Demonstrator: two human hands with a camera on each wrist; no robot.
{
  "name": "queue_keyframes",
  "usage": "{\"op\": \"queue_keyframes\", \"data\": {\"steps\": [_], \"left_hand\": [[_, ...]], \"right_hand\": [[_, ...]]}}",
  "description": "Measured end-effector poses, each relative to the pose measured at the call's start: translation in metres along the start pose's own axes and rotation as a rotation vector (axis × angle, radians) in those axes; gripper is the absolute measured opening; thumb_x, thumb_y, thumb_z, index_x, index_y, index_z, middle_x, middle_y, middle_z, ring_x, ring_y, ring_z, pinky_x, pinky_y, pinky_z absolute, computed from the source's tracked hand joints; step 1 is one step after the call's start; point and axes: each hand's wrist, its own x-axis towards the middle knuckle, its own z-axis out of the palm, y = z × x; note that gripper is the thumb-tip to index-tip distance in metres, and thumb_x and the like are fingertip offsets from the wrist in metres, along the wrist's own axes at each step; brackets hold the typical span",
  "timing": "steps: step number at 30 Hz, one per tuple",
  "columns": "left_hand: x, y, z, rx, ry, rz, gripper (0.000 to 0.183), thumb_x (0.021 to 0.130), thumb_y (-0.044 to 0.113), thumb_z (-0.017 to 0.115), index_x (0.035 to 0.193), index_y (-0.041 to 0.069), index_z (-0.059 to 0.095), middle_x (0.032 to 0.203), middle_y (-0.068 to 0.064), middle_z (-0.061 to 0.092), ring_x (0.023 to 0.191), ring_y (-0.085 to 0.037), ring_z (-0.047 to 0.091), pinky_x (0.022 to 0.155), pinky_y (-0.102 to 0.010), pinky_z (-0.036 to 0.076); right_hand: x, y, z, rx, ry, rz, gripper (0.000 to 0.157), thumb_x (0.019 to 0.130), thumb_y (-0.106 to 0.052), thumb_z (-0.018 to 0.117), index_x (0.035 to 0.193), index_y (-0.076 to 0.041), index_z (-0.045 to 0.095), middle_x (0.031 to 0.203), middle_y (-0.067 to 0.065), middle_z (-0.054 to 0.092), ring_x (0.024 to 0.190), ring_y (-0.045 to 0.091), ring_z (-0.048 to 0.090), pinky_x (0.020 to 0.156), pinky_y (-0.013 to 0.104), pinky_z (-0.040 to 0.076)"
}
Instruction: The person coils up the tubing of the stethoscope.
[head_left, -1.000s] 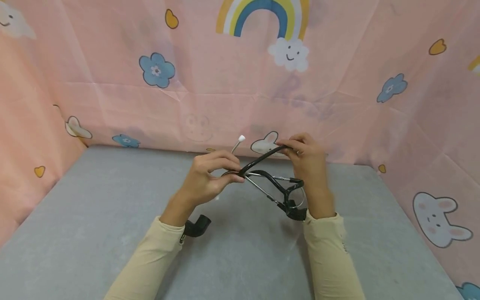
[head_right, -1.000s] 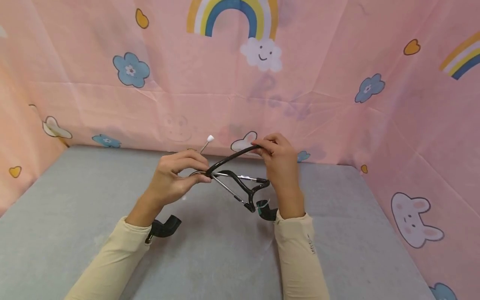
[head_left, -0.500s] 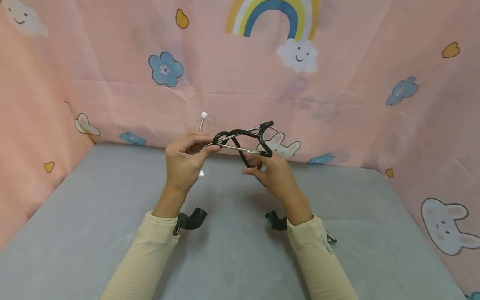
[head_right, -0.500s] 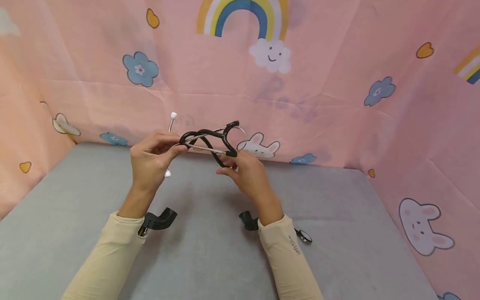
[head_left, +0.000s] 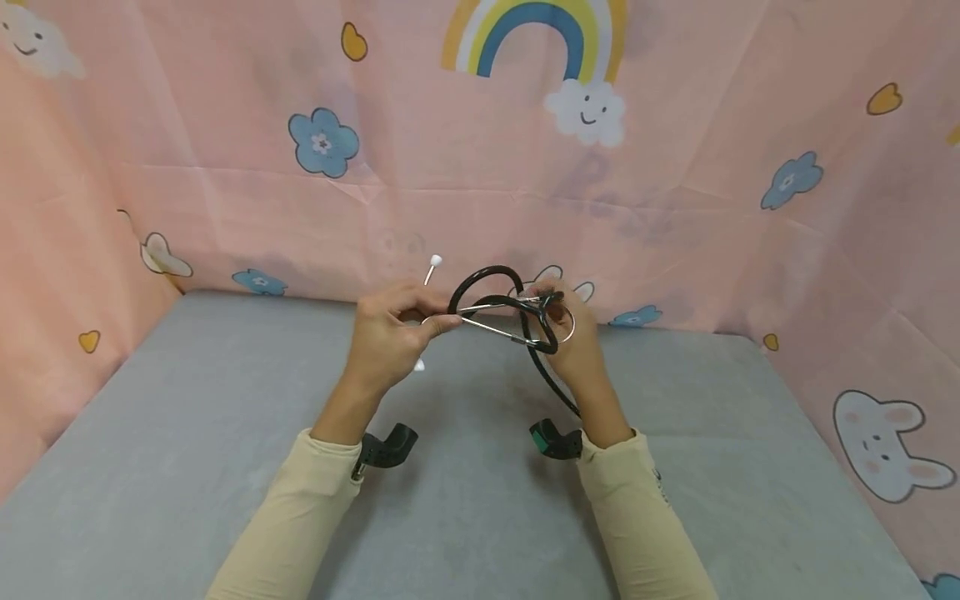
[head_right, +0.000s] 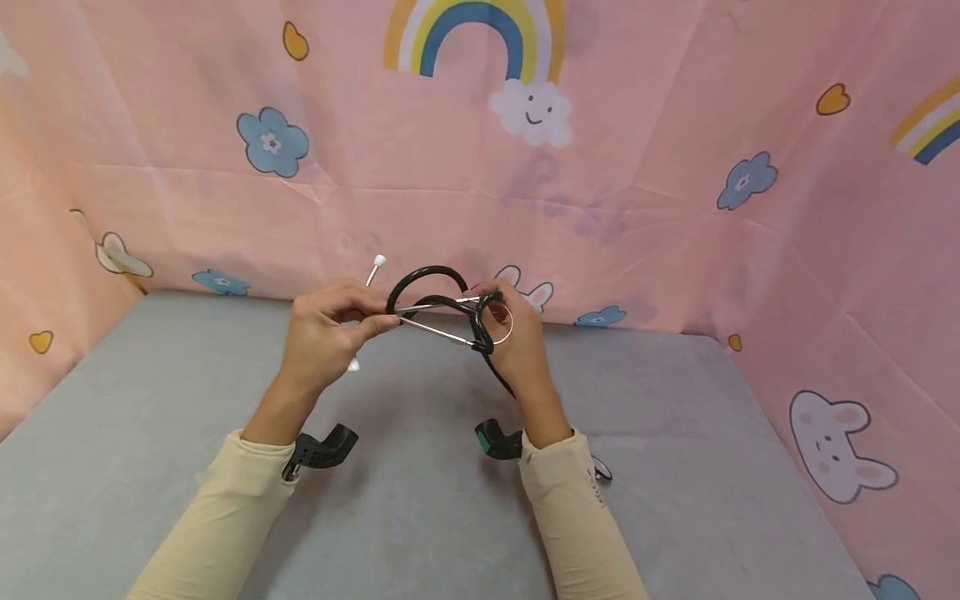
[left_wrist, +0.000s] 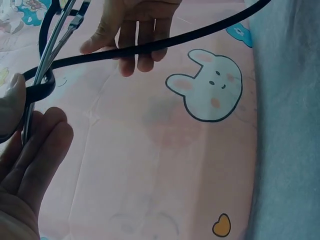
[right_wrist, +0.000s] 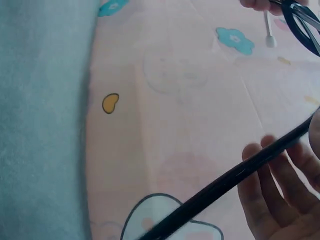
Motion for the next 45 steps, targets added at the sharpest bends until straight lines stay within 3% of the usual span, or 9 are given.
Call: {"op": "queue_keyframes", "data": {"steps": [4,8,14,18,21,25,29,35,45], "left_hand": [[-0.001,-0.002,0.001,0.043,-0.075,0.017,0.013,0.070,-0.005,0.086,0.075,-0.002,0.074,0.079,-0.014,0.072,0.071,-0.003,0.064,0.065,-0.018,0.055],[-0.003,-0.003,0.001,0.055,-0.088,0.017,0.014,0.070,-0.005,0.086,0.074,-0.002,0.073,0.076,-0.012,0.069,0.069,-0.003,0.062,0.064,-0.017,0.055],[-0.005,-0.003,0.000,0.058,-0.108,-0.003,0.014,0.070,-0.004,0.086,0.073,-0.001,0.072,0.075,-0.011,0.068,0.071,-0.006,0.062,0.066,-0.018,0.056],[-0.008,-0.003,0.002,0.065,-0.128,-0.007,0.014,0.071,-0.002,0.086,0.073,0.000,0.073,0.075,-0.010,0.067,0.071,-0.008,0.061,0.067,-0.019,0.056],[-0.009,-0.005,0.002,0.058,-0.114,-0.012,0.013,0.071,-0.003,0.086,0.074,0.000,0.074,0.076,-0.010,0.068,0.071,-0.007,0.062,0.067,-0.019,0.056],[-0.009,-0.008,0.002,0.014,-0.083,-0.023,0.013,0.070,-0.006,0.085,0.076,-0.002,0.074,0.078,-0.013,0.069,0.071,-0.005,0.063,0.067,-0.018,0.056],[-0.007,-0.008,0.002,-0.049,-0.080,-0.014,0.014,0.070,-0.007,0.085,0.077,-0.003,0.074,0.078,-0.015,0.068,0.074,-0.005,0.064,0.070,-0.020,0.057],[-0.004,-0.007,0.003,-0.078,-0.105,-0.002,0.013,0.072,-0.006,0.084,0.081,-0.003,0.075,0.082,-0.014,0.065,0.077,-0.007,0.064,0.076,-0.023,0.059],[-0.003,-0.005,0.002,-0.110,-0.045,0.046,0.034,0.067,-0.011,0.084,0.099,-0.006,0.075,0.083,-0.019,0.067,0.076,-0.003,0.067,0.072,-0.021,0.058]], "right_hand": [[0.003,0.002,-0.003,0.115,0.084,-0.014,0.015,0.096,-0.014,0.067,0.101,0.000,0.063,0.098,0.019,0.071,0.090,0.008,0.067,0.084,0.026,0.053],[0.006,0.004,-0.005,0.169,0.115,-0.054,0.019,0.094,-0.014,0.070,0.102,0.001,0.062,0.092,0.017,0.070,0.085,0.003,0.067,0.077,0.018,0.054],[0.002,0.005,-0.006,0.125,0.103,-0.006,0.016,0.095,-0.019,0.069,0.094,-0.003,0.069,0.087,-0.003,0.072,0.082,0.002,0.067,0.072,0.018,0.053],[0.000,0.007,-0.004,0.156,0.076,-0.003,0.019,0.094,-0.014,0.070,0.105,0.000,0.064,0.095,0.003,0.074,0.085,0.004,0.068,0.079,0.017,0.054],[-0.001,0.009,-0.004,0.126,0.051,-0.012,0.029,0.095,-0.015,0.069,0.118,-0.001,0.059,0.103,0.017,0.071,0.090,0.011,0.069,0.084,0.018,0.053],[-0.001,0.010,-0.002,0.089,0.019,-0.021,0.027,0.098,-0.017,0.064,0.124,-0.008,0.061,0.107,0.015,0.068,0.095,0.021,0.068,0.082,0.025,0.053],[-0.002,0.007,0.002,0.056,0.028,-0.062,0.024,0.100,-0.017,0.059,0.123,-0.010,0.062,0.108,0.014,0.063,0.097,0.024,0.065,0.080,0.029,0.050],[-0.001,0.007,0.006,0.036,0.101,-0.183,0.019,0.099,-0.010,0.060,0.116,-0.005,0.066,0.107,0.016,0.064,0.090,0.024,0.062,0.075,0.023,0.048],[0.000,0.013,0.005,-0.013,0.087,-0.341,0.017,0.087,-0.002,0.074,0.104,-0.001,0.072,0.099,0.015,0.069,0.090,0.026,0.064,0.076,0.022,0.050]]}}
